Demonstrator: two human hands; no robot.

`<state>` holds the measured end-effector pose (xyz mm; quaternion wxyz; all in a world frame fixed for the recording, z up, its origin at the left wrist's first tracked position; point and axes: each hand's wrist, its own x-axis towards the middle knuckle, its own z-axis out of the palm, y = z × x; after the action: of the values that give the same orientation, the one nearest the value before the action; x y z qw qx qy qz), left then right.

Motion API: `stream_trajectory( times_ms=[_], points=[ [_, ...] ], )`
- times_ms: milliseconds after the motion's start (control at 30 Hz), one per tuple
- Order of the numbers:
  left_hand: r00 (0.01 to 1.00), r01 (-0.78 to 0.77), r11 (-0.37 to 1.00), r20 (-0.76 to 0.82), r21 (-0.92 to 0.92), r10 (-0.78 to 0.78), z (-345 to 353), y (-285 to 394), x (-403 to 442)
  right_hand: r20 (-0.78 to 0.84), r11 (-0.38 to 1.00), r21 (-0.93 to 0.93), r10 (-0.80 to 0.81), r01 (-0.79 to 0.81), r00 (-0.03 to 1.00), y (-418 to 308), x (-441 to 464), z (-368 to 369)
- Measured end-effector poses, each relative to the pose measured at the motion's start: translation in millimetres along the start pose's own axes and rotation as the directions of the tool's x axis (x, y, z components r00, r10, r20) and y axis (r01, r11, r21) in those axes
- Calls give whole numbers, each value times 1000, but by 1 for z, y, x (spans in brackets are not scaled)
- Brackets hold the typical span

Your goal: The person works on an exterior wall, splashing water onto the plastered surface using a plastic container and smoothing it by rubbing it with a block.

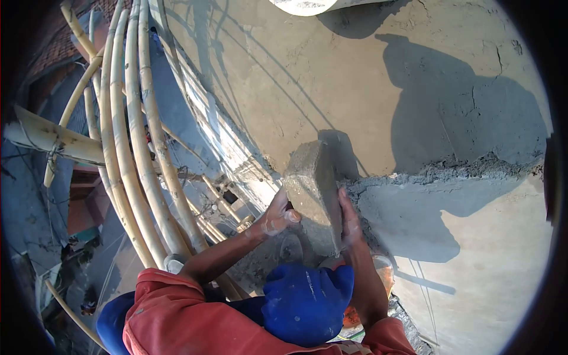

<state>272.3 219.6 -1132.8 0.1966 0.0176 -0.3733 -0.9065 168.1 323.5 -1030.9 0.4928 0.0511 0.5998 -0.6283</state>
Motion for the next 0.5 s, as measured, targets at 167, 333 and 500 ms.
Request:
stream_trajectory(
  times_ms=[167,333,500],
  points=[
    [907,-194,978,-367,79,209,13,91,28,127,998,-52,-25,32,992,-25,53,73],
    [672,-395,866,-547,306,499,10,127,90,267,990,-42,-116,132,957,-31,39,78],
    [534,-295,424,-220,856,816,-17,159,170,243,964,-255,-6,70,970,17,23,20]
  ],
)
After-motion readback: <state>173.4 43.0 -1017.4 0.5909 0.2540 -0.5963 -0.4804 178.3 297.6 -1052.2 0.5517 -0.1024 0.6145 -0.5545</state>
